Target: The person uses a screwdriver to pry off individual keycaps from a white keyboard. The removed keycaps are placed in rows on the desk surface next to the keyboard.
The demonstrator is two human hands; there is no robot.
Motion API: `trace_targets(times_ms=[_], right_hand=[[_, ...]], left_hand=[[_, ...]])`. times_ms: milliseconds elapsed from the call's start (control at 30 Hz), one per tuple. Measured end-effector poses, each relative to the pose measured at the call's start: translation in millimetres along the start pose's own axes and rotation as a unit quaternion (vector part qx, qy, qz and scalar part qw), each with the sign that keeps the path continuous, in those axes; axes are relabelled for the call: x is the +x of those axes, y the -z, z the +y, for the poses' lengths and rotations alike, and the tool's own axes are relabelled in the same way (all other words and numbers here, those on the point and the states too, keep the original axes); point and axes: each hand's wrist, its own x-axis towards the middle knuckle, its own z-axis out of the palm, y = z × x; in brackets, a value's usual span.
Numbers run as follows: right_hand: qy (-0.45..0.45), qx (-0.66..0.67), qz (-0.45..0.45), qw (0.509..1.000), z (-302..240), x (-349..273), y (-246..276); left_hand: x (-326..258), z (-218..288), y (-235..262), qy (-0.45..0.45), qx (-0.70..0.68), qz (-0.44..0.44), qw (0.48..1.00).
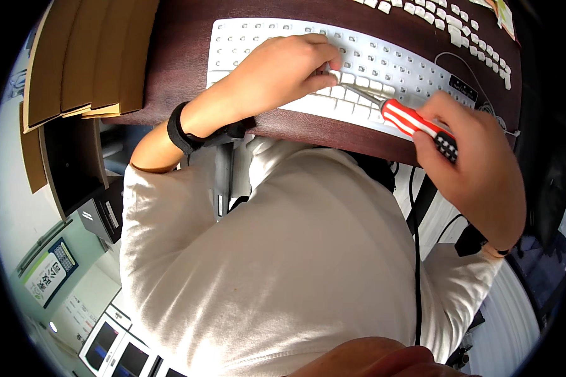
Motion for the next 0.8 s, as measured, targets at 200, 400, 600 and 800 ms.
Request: trace_targets(times_ms=[200,400,600,800], right_hand=[[0.109,-0.267,0.030,0.957,-32.2,29.2,6.1],[0.229,-0.251,0.080,0.937,-45.4,44.1,12.5],[0.083,-0.195,-0.053,0.976,-27.4,30.6,10.1],[-0.040,0.079,-0.001,0.996,12.0,-16.2,-18.6]], left_hand=[[-4.4,-0.9,-1.7,0.006,0.006,0.012,1.000],[-3.2,0.8,1.6,-0.003,-0.003,0.004,1.000],[-16.5,1.0,-8.2,0.019,0.000,0.049,0.999],[-7.9,-3.4,-10.6,-0.022,-0.005,0.060,0.998]])
